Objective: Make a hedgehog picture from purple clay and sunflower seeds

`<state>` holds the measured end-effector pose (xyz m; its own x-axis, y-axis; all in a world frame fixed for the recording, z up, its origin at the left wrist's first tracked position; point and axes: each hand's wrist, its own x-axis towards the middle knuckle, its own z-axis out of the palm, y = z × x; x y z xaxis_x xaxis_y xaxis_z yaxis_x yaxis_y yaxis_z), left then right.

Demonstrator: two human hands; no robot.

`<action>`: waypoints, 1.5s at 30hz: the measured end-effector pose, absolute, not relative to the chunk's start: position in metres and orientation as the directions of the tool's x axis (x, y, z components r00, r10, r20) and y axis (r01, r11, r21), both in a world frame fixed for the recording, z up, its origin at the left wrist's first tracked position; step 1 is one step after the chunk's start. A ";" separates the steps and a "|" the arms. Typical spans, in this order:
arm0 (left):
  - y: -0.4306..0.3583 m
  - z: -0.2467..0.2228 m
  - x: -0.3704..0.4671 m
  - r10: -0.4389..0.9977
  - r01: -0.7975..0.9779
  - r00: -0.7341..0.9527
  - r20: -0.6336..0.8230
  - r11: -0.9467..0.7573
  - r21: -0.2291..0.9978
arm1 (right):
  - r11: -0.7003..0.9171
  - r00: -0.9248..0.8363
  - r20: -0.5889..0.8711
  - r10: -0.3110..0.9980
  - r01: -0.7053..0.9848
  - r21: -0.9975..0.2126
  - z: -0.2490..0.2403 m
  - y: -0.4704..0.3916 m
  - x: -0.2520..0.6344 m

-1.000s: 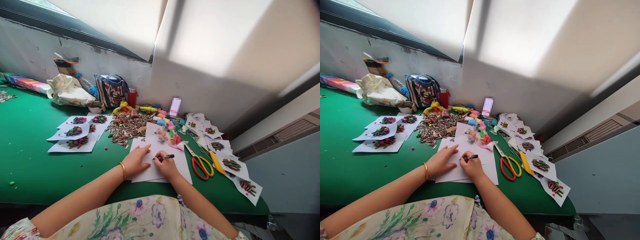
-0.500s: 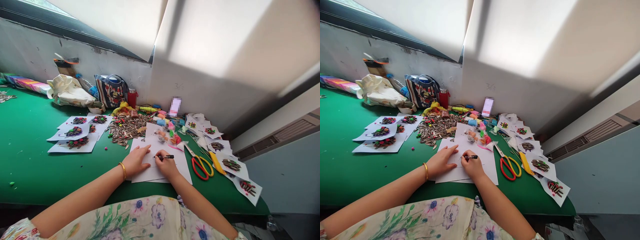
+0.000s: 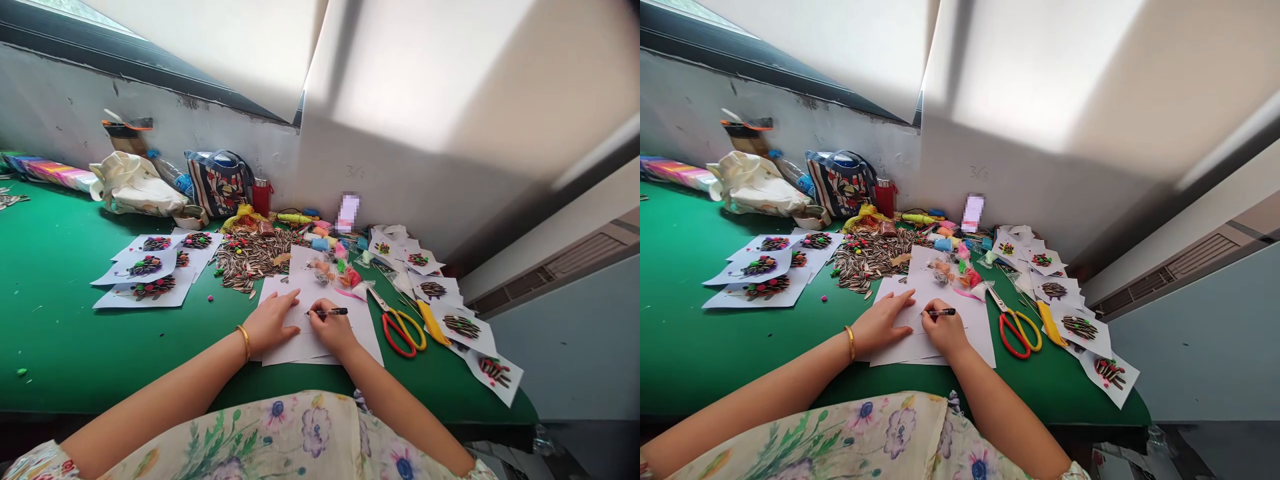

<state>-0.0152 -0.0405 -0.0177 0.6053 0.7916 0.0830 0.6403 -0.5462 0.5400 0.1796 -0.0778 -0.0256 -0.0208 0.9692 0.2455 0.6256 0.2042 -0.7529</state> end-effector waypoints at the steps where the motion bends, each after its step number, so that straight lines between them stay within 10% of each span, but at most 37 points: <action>1: -0.040 -0.018 -0.015 0.793 0.640 0.604 0.086 -0.546 0.541 | 0.203 -0.019 0.245 0.969 0.625 -0.754 -0.026 -0.078 0.179; 45: -0.041 -0.016 -0.015 0.798 0.642 0.597 0.078 -0.534 0.550 | 0.129 0.020 0.190 0.982 0.667 -0.734 -0.022 -0.082 0.185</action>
